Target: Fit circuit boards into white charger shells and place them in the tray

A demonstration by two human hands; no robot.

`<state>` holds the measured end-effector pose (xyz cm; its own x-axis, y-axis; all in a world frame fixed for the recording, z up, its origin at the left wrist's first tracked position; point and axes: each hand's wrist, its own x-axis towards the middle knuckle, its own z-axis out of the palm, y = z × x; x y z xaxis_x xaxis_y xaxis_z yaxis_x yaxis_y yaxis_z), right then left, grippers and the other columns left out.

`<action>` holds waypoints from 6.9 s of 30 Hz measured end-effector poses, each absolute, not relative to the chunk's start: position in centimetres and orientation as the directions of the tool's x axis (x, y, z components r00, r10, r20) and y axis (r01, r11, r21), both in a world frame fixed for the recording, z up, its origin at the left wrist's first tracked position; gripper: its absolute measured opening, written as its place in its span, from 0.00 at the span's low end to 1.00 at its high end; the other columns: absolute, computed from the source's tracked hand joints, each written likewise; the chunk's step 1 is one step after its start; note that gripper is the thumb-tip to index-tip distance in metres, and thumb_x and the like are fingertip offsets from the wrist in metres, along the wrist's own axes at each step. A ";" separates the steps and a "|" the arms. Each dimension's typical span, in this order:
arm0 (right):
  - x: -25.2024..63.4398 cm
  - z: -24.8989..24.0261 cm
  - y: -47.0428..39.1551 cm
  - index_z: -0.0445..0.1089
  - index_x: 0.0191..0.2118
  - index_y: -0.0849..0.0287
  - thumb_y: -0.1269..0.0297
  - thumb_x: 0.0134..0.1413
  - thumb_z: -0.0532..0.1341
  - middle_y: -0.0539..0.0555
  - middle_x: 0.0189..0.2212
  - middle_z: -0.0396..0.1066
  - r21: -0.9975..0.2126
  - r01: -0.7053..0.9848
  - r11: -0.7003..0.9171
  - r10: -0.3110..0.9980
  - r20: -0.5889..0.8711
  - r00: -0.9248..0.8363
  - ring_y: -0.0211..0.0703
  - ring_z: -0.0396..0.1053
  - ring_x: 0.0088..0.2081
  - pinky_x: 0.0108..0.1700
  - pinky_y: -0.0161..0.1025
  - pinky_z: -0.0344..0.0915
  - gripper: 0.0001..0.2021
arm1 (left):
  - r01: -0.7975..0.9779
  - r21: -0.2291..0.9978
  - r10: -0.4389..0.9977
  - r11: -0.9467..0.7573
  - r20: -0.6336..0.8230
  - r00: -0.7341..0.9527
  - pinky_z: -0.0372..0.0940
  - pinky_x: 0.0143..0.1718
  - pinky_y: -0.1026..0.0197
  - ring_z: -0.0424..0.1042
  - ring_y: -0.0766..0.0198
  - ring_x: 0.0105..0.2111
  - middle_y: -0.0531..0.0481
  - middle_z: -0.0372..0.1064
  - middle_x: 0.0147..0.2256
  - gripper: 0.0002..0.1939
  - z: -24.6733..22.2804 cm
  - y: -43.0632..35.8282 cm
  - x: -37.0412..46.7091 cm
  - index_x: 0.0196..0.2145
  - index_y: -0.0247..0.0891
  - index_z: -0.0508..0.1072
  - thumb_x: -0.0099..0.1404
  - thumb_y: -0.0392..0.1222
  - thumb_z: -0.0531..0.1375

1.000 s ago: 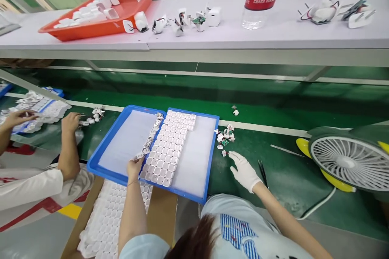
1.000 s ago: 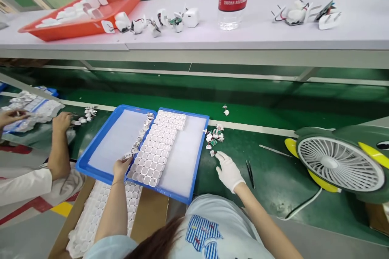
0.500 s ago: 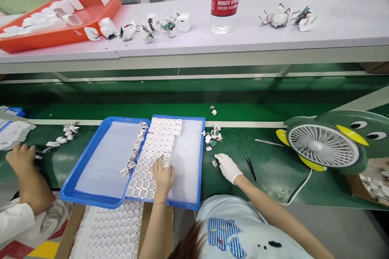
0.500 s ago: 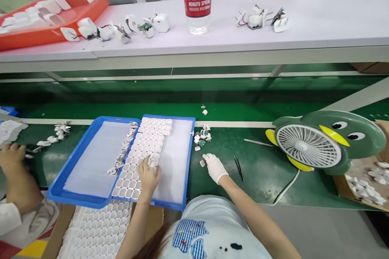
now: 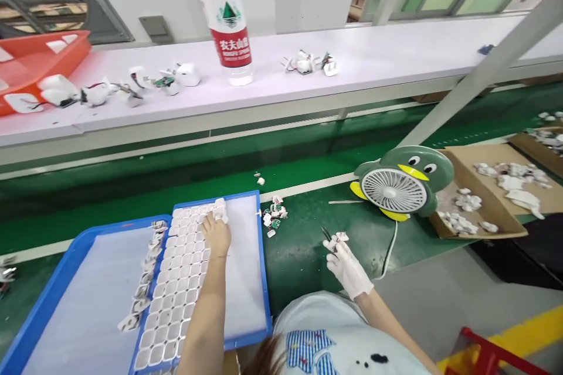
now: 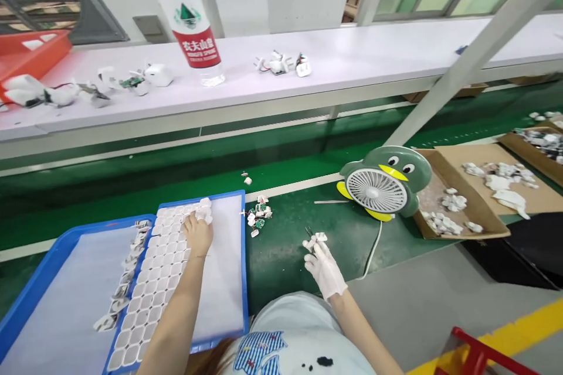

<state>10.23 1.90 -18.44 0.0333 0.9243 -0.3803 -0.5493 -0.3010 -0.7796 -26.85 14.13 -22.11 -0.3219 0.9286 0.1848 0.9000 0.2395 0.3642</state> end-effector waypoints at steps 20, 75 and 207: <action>12.8 -5.3 1.4 0.68 0.43 0.52 0.68 0.49 0.68 0.55 0.53 0.69 -0.529 -0.804 -0.270 0.942 -0.316 -0.109 0.43 0.71 0.46 0.26 0.30 0.64 0.15 | 0.298 0.940 0.986 -0.167 0.151 0.075 0.70 0.50 0.54 0.74 0.56 0.49 0.40 0.71 0.51 0.24 -8.4 4.0 -7.8 0.55 0.39 0.65 0.61 0.43 0.62; 14.6 -4.8 2.5 0.72 0.50 0.53 0.63 0.48 0.68 0.55 0.48 0.72 -0.772 -0.443 -0.455 0.882 -0.322 -0.343 0.38 0.68 0.35 0.43 0.42 0.63 0.21 | -0.028 0.986 0.987 0.163 -0.163 0.012 0.76 0.31 0.59 0.75 0.64 0.30 0.45 0.76 0.42 0.23 -3.0 0.0 -3.4 0.49 0.38 0.69 0.55 0.39 0.68; 16.3 1.6 2.9 0.67 0.54 0.41 0.81 0.50 0.56 0.49 0.57 0.64 -0.284 0.482 0.829 0.521 0.707 -0.479 0.49 0.52 0.64 0.62 0.53 0.57 0.30 | 0.198 0.891 0.912 -0.409 0.390 0.128 0.70 0.45 0.63 0.75 0.63 0.41 0.49 0.75 0.47 0.23 -0.5 -0.9 -3.0 0.53 0.44 0.71 0.60 0.32 0.64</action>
<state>16.30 2.94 1.58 -0.4789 0.5207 0.7068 0.4820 0.8289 -0.2841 -3.02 -0.92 -0.45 0.1284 0.9119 0.3898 0.1980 -0.4087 0.8909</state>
